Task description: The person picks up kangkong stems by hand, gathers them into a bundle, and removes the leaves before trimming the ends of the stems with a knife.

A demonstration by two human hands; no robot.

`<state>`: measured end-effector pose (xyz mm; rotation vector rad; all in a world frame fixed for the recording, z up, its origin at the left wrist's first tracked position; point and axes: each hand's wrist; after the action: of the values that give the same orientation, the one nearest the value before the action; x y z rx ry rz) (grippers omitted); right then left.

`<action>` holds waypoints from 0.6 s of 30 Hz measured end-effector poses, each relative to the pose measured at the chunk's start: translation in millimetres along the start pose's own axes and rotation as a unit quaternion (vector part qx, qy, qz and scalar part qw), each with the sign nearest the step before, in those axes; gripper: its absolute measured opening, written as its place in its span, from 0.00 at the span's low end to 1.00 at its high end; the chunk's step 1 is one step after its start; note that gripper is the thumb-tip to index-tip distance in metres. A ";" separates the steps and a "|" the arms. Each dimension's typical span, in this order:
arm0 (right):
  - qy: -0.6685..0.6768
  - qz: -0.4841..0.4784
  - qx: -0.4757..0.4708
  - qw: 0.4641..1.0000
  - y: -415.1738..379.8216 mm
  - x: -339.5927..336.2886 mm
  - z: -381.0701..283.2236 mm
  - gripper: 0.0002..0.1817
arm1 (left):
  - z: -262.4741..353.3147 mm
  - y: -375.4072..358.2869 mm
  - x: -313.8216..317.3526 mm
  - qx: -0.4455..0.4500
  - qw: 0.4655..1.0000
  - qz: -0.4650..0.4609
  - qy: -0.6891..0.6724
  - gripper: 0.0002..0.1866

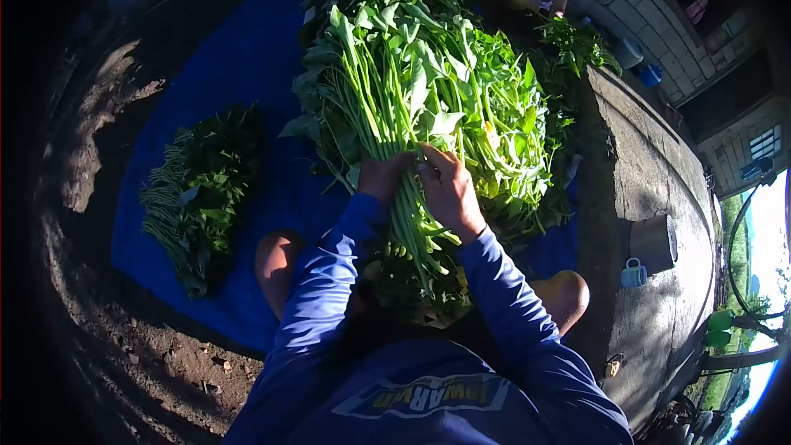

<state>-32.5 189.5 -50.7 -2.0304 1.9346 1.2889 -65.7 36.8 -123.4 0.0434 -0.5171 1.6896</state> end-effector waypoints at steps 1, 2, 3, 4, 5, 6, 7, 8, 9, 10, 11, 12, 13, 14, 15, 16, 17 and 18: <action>0.024 -0.005 0.017 1.000 -5.0 -0.4 -0.4 0.20 | -2.2 2.3 -3.8 -0.039 0.999 -0.029 -0.019 0.26; 0.025 -0.027 0.058 0.998 -8.0 -2.3 1.4 0.21 | -3.1 7.1 -9.1 -0.080 0.994 -0.058 -0.038 0.26; 0.026 -0.050 0.103 0.993 -9.2 -5.3 -3.0 0.21 | -9.6 6.5 -14.6 -0.125 0.987 -0.086 -0.055 0.26; 0.032 -0.032 0.073 0.996 -12.6 1.6 7.4 0.25 | -5.8 -2.4 -15.0 -0.149 0.983 -0.082 -0.063 0.26; 0.065 -0.032 0.129 0.989 -20.3 4.6 14.6 0.27 | 3.8 -4.8 -11.4 -0.165 0.980 -0.082 -0.070 0.26; 0.097 -0.032 0.181 0.978 -20.6 6.3 6.5 0.29 | 10.8 -6.6 -4.8 -0.179 0.977 -0.083 -0.079 0.25; 0.130 -0.032 0.233 0.963 -22.1 10.4 0.0 0.32 | 7.7 -9.3 0.7 -0.085 0.993 -0.048 -0.067 0.24; 0.138 0.004 0.198 0.971 -28.3 21.8 5.7 0.39 | 3.1 -14.7 5.0 0.012 0.998 -0.010 -0.056 0.23; 0.159 0.005 0.202 0.966 -30.9 27.7 4.4 0.40 | 1.4 -20.3 7.8 0.108 0.993 0.028 -0.044 0.23; 0.170 0.002 0.178 0.969 -34.1 34.7 6.9 0.39 | 5.4 -24.6 5.8 0.125 0.992 0.017 -0.002 0.21; 0.182 -0.001 0.154 0.971 -38.2 38.0 9.4 0.39 | 2.7 -27.0 1.4 0.078 0.997 0.004 0.012 0.21; 0.143 -0.048 0.160 0.976 -30.3 24.0 -7.3 0.38 | 1.6 -28.1 -6.0 0.033 0.999 -0.010 0.025 0.20; 0.177 -0.065 0.129 0.973 -27.8 24.8 4.7 0.39 | 4.9 -24.9 -18.0 -0.011 0.999 -0.025 0.040 0.19; 0.247 -0.041 0.187 0.950 -24.9 18.9 18.5 0.37 | -11.4 -6.5 -32.4 0.068 0.993 -0.024 0.093 0.15; 0.316 -0.018 0.242 0.917 -15.6 7.9 23.6 0.36 | -27.4 11.6 -46.6 0.149 0.978 -0.015 0.147 0.12; 0.165 0.069 0.248 0.952 -5.6 10.0 48.4 0.28 | -43.6 29.3 -60.9 0.226 0.954 0.003 0.195 0.09; 0.022 0.134 0.199 0.971 3.5 5.3 73.9 0.18 | -2.8 -0.7 -43.9 0.148 0.979 -0.014 0.137 0.09; -0.019 0.148 0.208 0.967 12.5 0.9 97.8 0.16 | 26.8 -21.1 -32.6 0.150 0.973 0.016 0.175 0.11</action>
<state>-93.6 240.9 -108.7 -1.5521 2.3156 0.8513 -46.4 -1.1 -103.1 -0.0444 0.0045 1.7475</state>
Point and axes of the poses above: each hand's wrist, its own y-axis towards the middle knuckle, its own x-axis out of the palm, z = x × y, and after that the axes turned 8 degrees about -x, right-handed
